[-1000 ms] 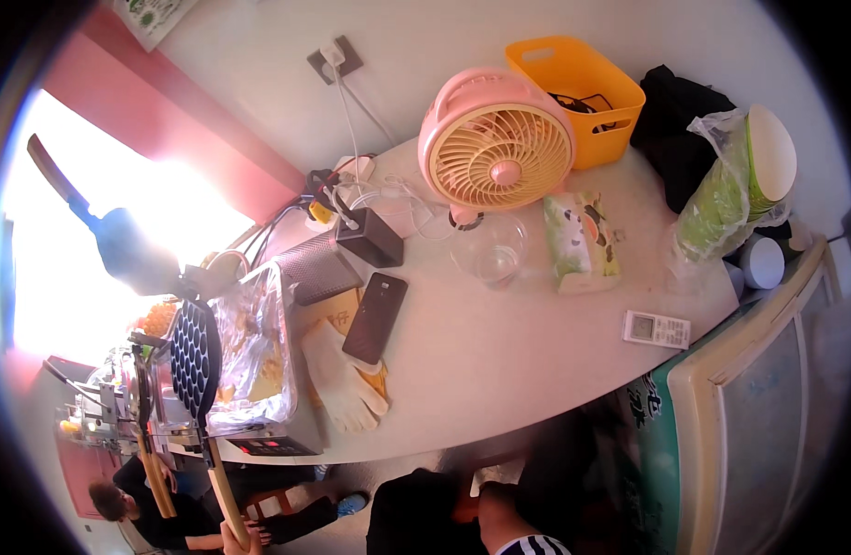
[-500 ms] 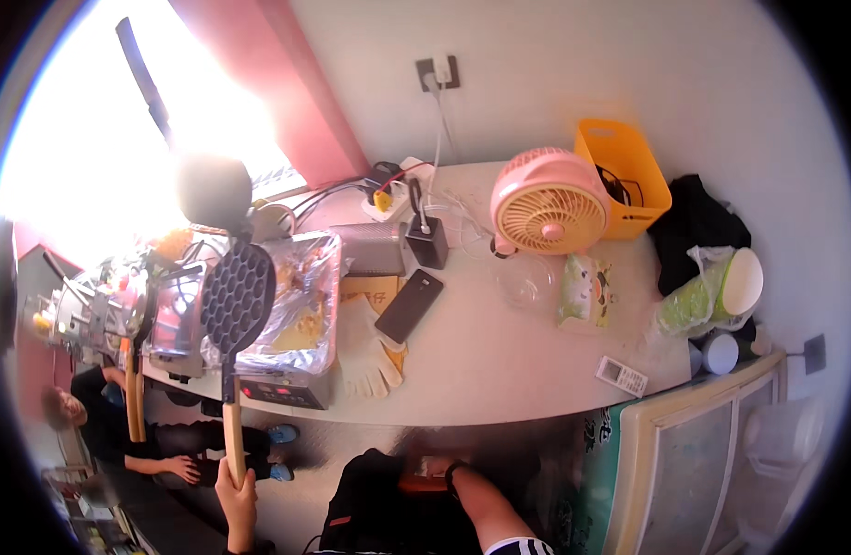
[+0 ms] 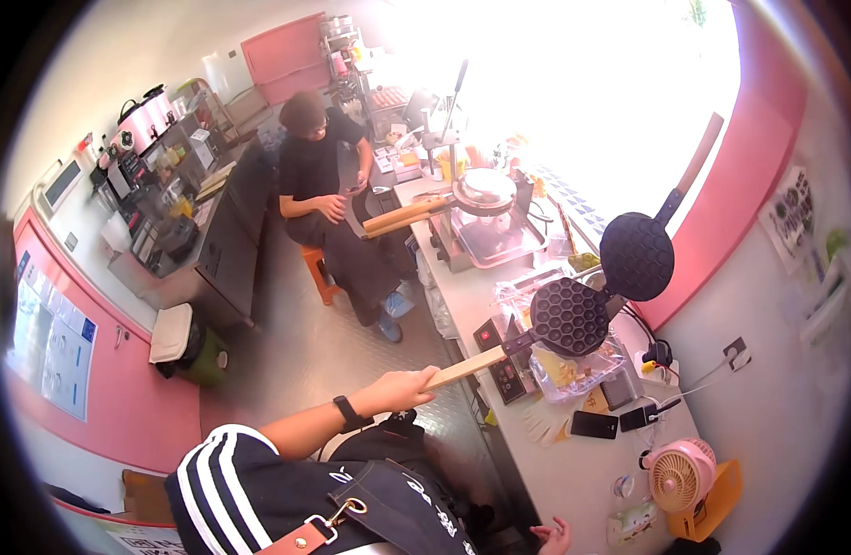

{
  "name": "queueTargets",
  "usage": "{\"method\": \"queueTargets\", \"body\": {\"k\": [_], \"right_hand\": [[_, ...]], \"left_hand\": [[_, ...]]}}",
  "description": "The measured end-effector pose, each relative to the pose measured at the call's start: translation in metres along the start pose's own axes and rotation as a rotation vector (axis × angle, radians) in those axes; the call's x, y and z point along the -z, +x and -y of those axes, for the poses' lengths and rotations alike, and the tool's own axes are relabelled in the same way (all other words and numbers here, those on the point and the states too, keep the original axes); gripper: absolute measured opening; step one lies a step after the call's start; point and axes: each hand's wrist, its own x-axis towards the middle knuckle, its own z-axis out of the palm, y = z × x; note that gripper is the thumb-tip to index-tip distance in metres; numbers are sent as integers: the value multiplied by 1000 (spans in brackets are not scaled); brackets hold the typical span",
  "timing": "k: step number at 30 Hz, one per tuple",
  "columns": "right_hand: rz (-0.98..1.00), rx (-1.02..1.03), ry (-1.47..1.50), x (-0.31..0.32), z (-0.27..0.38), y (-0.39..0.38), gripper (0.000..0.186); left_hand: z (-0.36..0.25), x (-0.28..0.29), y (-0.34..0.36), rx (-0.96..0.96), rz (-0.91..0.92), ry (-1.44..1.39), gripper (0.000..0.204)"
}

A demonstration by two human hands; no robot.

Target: The person removes a cone from a bag, scoops chocolate ice cream into it using a scoop, and hands it over; they then sit down and use a remote control to adjust the temperature on a wall-mounted air conditioner.

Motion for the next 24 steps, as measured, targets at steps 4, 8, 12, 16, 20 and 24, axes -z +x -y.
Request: {"method": "queueTargets", "body": {"k": [4, 8, 12, 16, 20, 24], "right_hand": [[-278, 286, 42, 38, 13, -12, 36], [-542, 402, -24, 52, 45, -42, 31], [-777, 536, -130, 59, 83, -69, 25], [-983, 642, -214, 55, 119, -101, 20], [-1170, 712, -267, 48, 160, -149, 17], [-1258, 937, -296, 80, 183, -202, 27]], "left_hand": [[14, 1, -17, 185, 159, 173, 48], [24, -8, -13, 136, 527, 305, 47], [78, -88, 3, 7, 586, 28, 44], [147, -176, 13, 60, 583, -41, 36], [217, -250, 22, 320, 679, 202, 43], [205, -229, 38, 61, 685, 7, 38]]}}
